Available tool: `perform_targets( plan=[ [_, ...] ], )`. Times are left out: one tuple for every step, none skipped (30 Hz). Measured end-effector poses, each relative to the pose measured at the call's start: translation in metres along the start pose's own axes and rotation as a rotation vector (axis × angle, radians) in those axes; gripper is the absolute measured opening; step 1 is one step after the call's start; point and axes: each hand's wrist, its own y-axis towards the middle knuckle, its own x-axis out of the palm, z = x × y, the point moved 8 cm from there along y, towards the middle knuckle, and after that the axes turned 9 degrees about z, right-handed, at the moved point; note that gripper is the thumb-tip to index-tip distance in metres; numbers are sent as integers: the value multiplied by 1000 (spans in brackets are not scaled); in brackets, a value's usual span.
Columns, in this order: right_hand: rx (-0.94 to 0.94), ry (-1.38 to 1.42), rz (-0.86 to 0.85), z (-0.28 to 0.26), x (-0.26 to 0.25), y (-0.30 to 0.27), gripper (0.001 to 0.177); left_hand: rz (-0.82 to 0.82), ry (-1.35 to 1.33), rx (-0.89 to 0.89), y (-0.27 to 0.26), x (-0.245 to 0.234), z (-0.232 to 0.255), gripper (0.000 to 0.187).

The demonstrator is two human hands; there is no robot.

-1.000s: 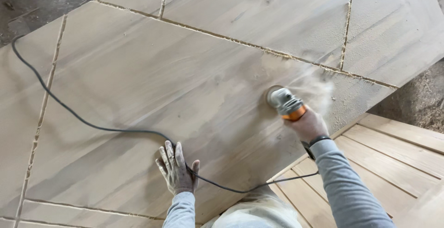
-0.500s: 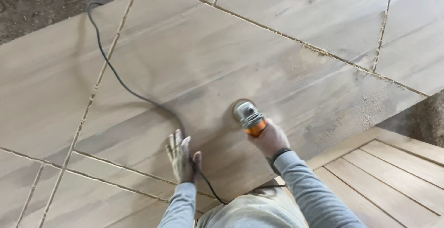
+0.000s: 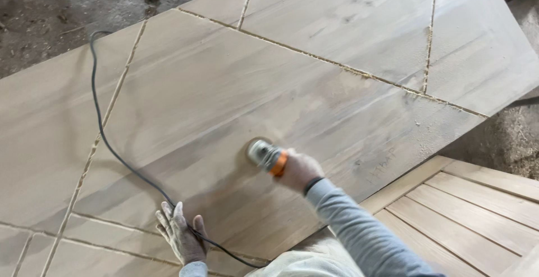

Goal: The person uses an angle grinder to sand the surface and detailed grooves of a large wooden slab.

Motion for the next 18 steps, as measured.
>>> perform_targets(
  plan=[
    [-37,40,85,15,-22,10,56,-12,15,14,1,8,10,67],
    [36,-22,73,39,-36,20,52,-42,11,52,1,17,23,70],
    [110,-83,61,63,-50,29,49,-72,8,89,3,29,37,74],
    [155,-105,68,84,-65,36,52,-101,6,129,6,40,52,78],
    [200,-126,75,104,-78,41,55,-117,18,136,8,50,66,79],
    [237,-123,95,123,-91,46,55,-134,27,146,11,64,82,80],
    [274,-120,115,141,-103,51,54,-151,37,155,15,77,97,81],
    [318,-119,133,159,-113,52,54,-165,22,178,19,89,112,82],
    [319,-99,160,173,-123,57,53,-179,8,201,24,103,127,82],
    [325,-80,185,187,-131,59,53,-198,-7,223,26,115,140,83],
    [330,-62,211,202,-138,61,52,-227,26,229,26,125,148,84],
    [363,-51,207,217,-145,63,53,-249,60,237,30,134,156,85],
    [396,-39,204,231,-152,65,53,-270,95,245,32,143,163,86],
    [428,-26,200,245,-158,66,53,-268,102,250,34,146,166,86],
    [479,-12,201,261,-163,67,53,-267,110,255,35,146,166,86],
    [527,3,200,277,-168,70,53,-264,120,259,35,146,166,86],
    [576,18,198,294,-171,72,53,-269,125,254,35,148,165,86],
    [641,57,196,310,-171,74,53,-274,130,247,34,149,165,86]
  ],
)
